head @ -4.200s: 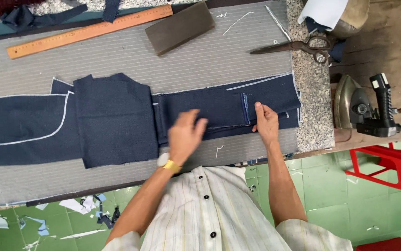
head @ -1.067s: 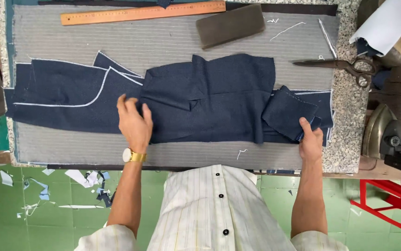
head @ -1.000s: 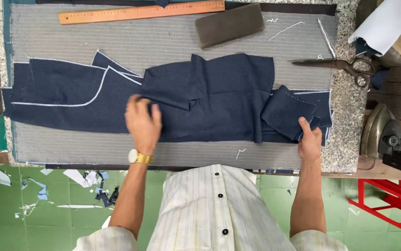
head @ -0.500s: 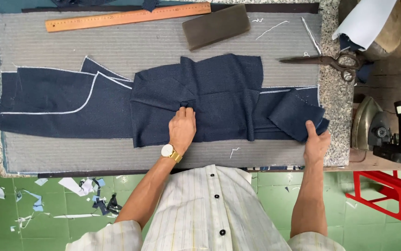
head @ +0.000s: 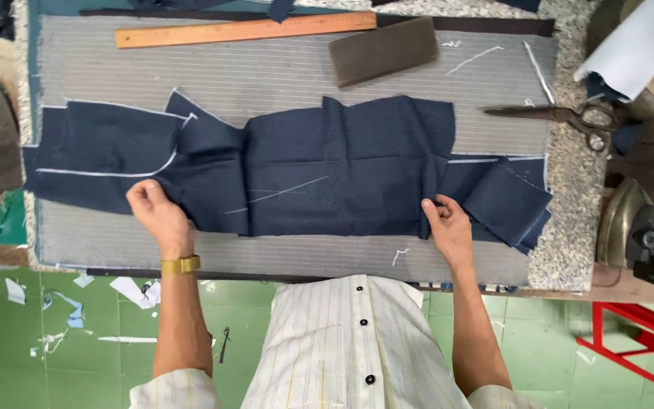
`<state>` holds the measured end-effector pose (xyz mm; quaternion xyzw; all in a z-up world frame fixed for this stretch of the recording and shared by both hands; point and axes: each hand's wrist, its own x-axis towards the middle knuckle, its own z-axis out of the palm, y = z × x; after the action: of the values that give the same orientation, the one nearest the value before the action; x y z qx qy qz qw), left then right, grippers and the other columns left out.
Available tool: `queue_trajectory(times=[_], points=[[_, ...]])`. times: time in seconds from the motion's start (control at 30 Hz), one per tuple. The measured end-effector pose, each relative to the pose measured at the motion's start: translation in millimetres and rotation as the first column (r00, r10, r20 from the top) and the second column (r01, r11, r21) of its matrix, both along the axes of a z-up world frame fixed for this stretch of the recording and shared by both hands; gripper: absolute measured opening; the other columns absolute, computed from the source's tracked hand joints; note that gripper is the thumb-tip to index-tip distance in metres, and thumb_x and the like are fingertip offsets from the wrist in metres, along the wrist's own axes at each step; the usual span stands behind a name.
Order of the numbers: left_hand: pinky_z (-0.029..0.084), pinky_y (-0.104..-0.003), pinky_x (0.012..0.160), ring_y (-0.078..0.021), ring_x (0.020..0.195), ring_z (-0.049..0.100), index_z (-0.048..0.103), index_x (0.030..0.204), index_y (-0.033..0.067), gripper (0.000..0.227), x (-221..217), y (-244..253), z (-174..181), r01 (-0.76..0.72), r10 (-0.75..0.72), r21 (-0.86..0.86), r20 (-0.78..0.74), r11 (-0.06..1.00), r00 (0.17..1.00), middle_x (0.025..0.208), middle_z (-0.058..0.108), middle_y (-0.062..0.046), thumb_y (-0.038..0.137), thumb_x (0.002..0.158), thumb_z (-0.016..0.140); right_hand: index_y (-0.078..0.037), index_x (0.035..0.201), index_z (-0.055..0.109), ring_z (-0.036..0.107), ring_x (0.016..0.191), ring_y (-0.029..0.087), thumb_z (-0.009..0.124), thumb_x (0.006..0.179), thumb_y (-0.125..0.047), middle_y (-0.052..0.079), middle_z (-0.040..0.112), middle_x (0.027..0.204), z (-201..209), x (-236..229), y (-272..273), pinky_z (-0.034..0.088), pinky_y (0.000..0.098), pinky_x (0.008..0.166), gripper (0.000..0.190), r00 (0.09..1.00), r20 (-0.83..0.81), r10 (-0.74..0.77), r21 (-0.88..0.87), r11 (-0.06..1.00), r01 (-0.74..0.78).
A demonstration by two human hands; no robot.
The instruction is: The person irons a dark blue garment on a worktable, then folds it and stacks it with other similar pieces. The person uses a steam iron to press the fabric, flips and repositions the garment, and finally folds it neatly before placing it on a pile.
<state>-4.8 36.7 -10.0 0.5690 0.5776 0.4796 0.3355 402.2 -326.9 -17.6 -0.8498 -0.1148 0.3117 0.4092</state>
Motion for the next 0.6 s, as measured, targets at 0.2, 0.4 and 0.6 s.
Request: queue_trajectory(times=[0.2,0.4,0.6], points=[[0.044,-0.032,0.077,-0.0147,0.078,0.051,0.057,0.102,0.0100,0.007,-45.8,17.7,-27.9,-0.117,0.116,-0.008,-0.073,0.993,0.991,0.084,0.053,-0.004,0.011,0.108,0.055,-0.012,0.099,0.073,0.066,0.067,0.015,0.082,0.092,-0.030,0.005,0.070,0.076,-47.5,11.5,0.3,0.052,0.0317,0.058,0.020,0.990,-0.120,-0.074,0.133,0.987,0.090],[0.043,-0.034,0.075,-0.0186,0.077,0.053,0.055,0.104,0.0052,0.009,-61.8,32.1,-38.1,-0.091,0.109,0.088,-0.229,0.992,0.967,0.085,0.053,-0.009,0.011,0.111,0.054,-0.009,0.133,0.055,0.064,0.108,0.026,0.077,0.091,-0.010,0.017,0.064,0.119,-9.9,20.8,-0.7,0.053,0.0411,0.088,0.047,0.917,-0.315,-0.246,0.368,0.858,0.357],[0.048,-0.041,0.074,-0.0295,0.079,0.064,0.060,0.107,0.0034,0.021,-67.2,25.9,-51.7,-0.127,0.119,0.001,-0.338,0.992,0.934,0.081,0.064,-0.016,0.023,0.107,0.066,-0.011,0.149,0.053,0.045,0.141,0.037,0.068,0.099,-0.013,0.024,0.051,0.148,54.9,-2.2,11.0,0.037,0.0530,0.117,0.052,0.952,-0.230,-0.203,0.208,0.945,0.251]])
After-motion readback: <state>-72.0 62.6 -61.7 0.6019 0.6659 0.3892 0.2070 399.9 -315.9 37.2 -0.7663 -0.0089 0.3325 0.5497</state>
